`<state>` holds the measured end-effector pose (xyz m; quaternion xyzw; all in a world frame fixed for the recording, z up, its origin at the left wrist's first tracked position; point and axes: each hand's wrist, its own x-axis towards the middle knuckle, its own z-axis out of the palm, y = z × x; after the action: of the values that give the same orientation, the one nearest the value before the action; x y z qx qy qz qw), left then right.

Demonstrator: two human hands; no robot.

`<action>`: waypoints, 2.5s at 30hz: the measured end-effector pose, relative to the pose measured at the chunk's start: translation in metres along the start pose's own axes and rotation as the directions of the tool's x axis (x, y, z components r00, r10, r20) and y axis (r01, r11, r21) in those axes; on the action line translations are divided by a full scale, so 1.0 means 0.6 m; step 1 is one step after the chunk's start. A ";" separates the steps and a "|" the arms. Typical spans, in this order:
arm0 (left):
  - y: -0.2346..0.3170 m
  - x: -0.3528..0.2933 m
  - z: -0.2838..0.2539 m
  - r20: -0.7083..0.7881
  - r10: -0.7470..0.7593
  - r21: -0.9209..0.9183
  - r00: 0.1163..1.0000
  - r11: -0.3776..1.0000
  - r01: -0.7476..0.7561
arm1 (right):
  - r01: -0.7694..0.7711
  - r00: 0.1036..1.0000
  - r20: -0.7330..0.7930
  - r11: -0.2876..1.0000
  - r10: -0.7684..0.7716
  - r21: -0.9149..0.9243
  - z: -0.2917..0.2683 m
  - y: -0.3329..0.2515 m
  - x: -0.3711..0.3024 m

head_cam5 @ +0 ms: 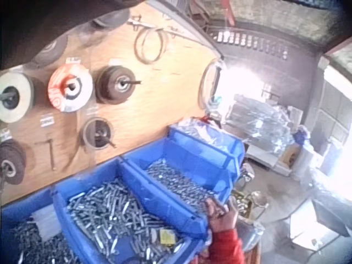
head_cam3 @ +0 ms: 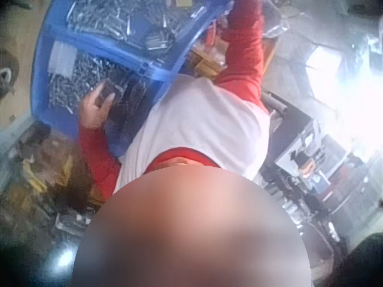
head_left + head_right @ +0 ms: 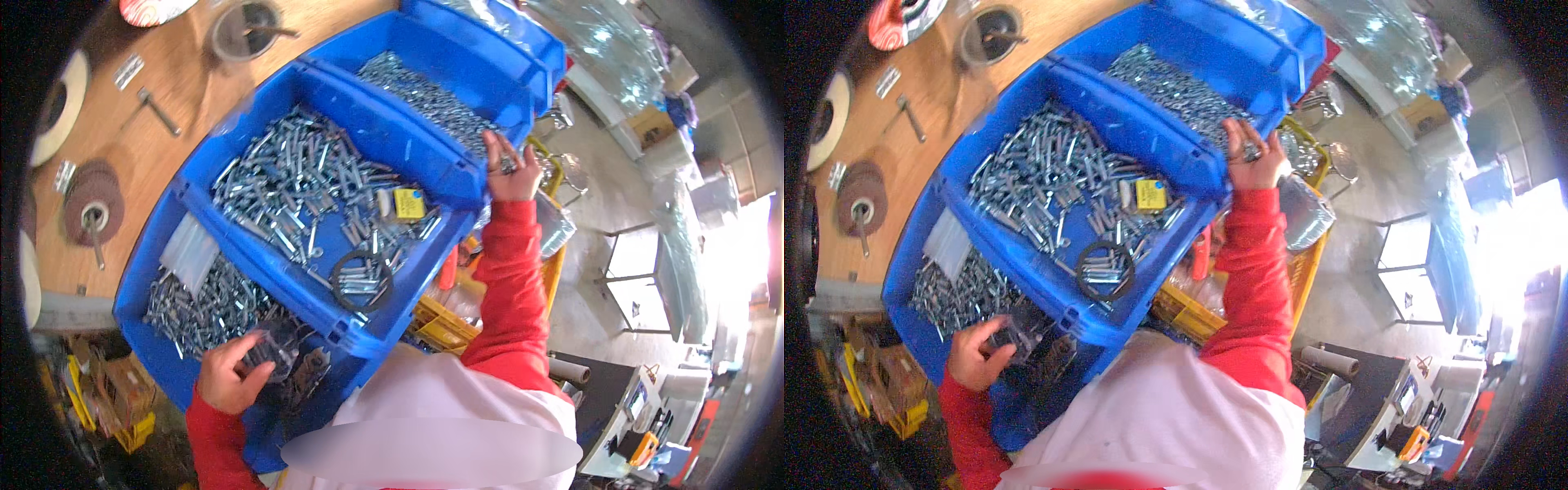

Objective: The person repeatedly picks small metal fasteners from a blue compartmentalized bin and places them into small clear plastic bags. They seal each bag and set it aside, continuing the cycle with additional fasteners from the same bin.

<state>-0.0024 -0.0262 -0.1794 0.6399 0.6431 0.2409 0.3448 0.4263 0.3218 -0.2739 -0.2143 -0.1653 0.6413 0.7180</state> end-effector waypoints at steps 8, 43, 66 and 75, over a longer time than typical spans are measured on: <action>-0.004 -0.004 0.000 0.014 -0.096 -0.034 0.995 0.995 0.096 | -0.155 0.970 0.240 0.880 0.048 0.448 0.030 -0.009 -0.045; -0.005 -0.002 0.002 -0.054 0.008 0.020 0.999 1.000 -0.007 | -0.006 0.904 0.390 0.916 0.177 -0.402 0.161 -0.004 -0.159; -0.029 -0.030 0.020 -0.161 0.200 0.036 0.967 0.980 -0.196 | -0.115 0.708 0.369 0.614 0.602 -0.781 0.293 0.164 -0.450; -0.013 -0.023 0.007 -0.099 0.147 0.041 0.984 0.989 -0.143 | 0.619 0.605 0.227 0.271 -0.764 -0.737 0.306 -0.010 0.036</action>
<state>-0.0050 -0.0409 -0.1861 0.6778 0.6155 0.2866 0.2822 0.3401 0.3601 -0.1146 -0.4528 -0.4300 0.1075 0.7736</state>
